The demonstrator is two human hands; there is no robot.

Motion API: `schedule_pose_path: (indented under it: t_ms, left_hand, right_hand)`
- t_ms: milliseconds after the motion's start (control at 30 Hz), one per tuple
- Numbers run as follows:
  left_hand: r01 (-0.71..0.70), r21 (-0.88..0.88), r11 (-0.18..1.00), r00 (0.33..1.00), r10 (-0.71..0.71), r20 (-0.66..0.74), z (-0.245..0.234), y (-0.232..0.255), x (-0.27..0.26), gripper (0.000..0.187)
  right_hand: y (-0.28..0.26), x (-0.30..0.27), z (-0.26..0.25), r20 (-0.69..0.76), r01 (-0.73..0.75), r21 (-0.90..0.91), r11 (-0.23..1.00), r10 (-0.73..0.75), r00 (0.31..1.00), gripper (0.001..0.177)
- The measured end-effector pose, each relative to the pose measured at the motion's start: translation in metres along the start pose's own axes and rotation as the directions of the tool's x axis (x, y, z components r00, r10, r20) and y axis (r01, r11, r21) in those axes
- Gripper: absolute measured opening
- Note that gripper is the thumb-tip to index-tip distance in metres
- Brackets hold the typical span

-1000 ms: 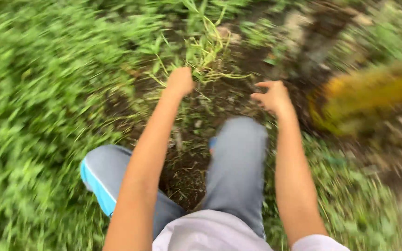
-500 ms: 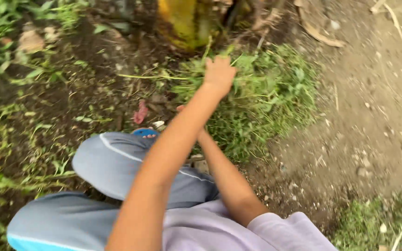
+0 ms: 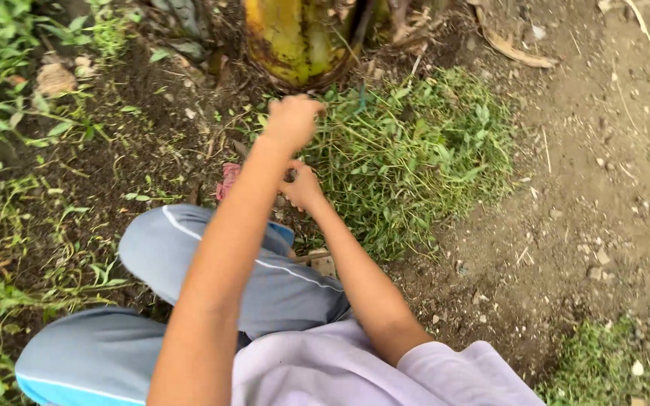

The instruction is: The person is weeding the soil around a banana tree using a small hand trowel.

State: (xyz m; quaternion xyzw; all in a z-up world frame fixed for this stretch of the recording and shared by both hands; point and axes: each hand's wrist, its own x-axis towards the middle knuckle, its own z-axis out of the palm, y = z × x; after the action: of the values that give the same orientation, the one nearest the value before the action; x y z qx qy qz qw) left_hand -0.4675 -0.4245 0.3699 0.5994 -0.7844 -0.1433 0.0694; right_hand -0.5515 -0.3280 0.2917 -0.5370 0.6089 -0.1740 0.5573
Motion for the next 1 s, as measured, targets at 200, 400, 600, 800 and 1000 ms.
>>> schedule_pose_path:
  t_ms: [200, 400, 600, 800, 1000]
  left_hand:
    - [0.33, -0.033, 0.943, 0.932, -0.331, -0.149, -0.078, -0.15, -0.113, 0.041]
    - [0.678, -0.153, 0.719, 0.669, -0.69, -0.276, -0.107, -0.261, -0.283, 0.02]
    - [0.869, -0.186, 0.459, 0.408, -0.876, -0.258, -0.104, -0.276, -0.451, 0.021]
    - [0.876, -0.39, 0.285, 0.217, -0.953, -0.209, -0.061, -0.284, -0.544, 0.021]
    - [0.843, -0.47, 0.263, 0.191, -0.962, -0.196, -0.006, -0.286, -0.574, 0.023]
  right_hand:
    - [0.019, 0.064, 0.06, -0.029, 0.501, -0.02, 0.865, -0.501, 0.865, 0.049]
    - [-0.163, -0.06, 0.069, 0.238, 0.355, -0.063, 0.933, -0.332, 0.913, 0.051]
    - [-0.219, -0.065, 0.129, 0.363, 0.757, -0.228, 0.613, -0.667, 0.65, 0.056]
    - [-0.281, -0.131, 0.179, 0.592, 0.798, -0.296, 0.526, -0.554, 0.585, 0.058]
    - [-0.28, -0.125, 0.237, 0.731, 0.847, -0.333, 0.414, -0.455, 0.509, 0.054]
